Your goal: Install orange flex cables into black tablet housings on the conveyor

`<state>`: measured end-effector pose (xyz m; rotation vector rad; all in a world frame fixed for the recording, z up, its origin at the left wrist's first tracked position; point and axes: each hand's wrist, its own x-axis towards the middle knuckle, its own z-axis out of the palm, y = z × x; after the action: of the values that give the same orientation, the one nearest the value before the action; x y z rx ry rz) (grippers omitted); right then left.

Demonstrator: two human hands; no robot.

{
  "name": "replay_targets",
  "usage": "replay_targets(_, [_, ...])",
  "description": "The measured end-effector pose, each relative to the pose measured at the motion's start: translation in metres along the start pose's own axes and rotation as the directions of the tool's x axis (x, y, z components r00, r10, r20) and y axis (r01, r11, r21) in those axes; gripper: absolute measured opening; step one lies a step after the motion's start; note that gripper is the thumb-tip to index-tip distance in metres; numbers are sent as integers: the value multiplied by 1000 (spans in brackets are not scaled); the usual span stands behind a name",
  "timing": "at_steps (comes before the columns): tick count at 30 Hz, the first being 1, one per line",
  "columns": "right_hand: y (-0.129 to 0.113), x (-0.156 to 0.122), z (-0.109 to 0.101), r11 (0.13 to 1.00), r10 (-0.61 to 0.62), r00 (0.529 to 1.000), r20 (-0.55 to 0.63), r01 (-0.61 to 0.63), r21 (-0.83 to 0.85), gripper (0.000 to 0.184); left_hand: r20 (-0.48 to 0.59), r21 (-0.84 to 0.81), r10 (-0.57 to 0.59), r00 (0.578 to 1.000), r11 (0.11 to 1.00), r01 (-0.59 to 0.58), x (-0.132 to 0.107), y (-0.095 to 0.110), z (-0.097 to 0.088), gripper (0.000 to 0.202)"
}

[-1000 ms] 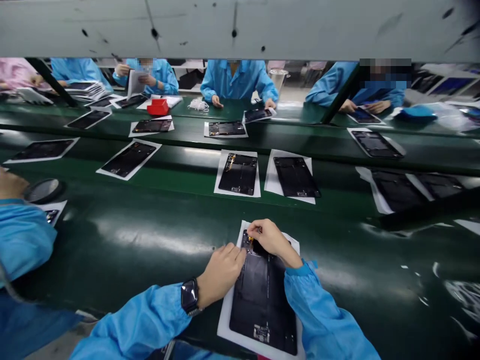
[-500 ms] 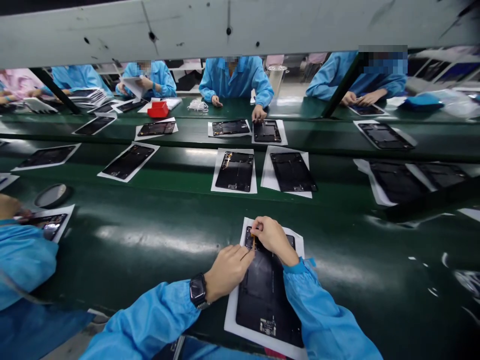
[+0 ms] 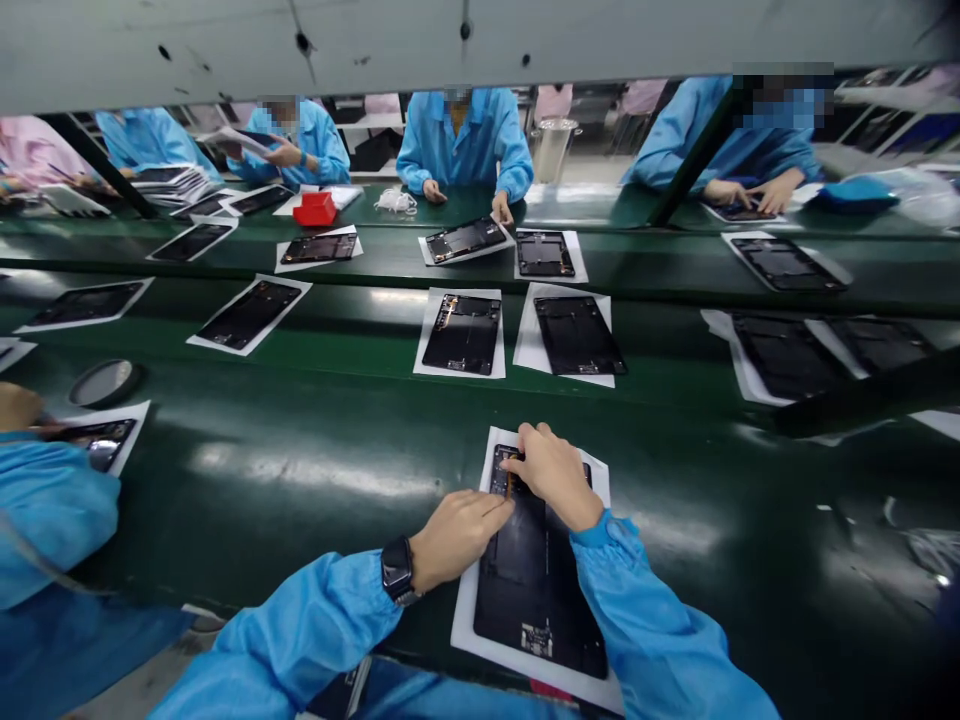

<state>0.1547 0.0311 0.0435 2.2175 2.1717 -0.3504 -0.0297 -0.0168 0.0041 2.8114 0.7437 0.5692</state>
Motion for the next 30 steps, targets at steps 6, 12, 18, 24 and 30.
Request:
replay_targets(6, [2,-3,5,988,-135,983,-124,125,-88,31,-127,3,-28,991,1000,28,-3,0,-4,26])
replay_targets(12, [20,-4,18,971,-238,950,-205,235,-37,27,-176,14,-43,983,999,46,0,3,-5,21])
replay_targets(18, [31,1,24,970,-205,956,-208,227,89,33,-171,-22,25,985,999,-29,-3,-1,8,20])
replay_targets(24, [32,1,23,969,-192,961,-197,218,119,33,-77,17,16,997,1000,-15,-6,1,14,22])
replay_targets(30, [33,1,23,971,-190,961,-203,215,108,35,-60,69,46,997,997,-42,-3,2,10,25])
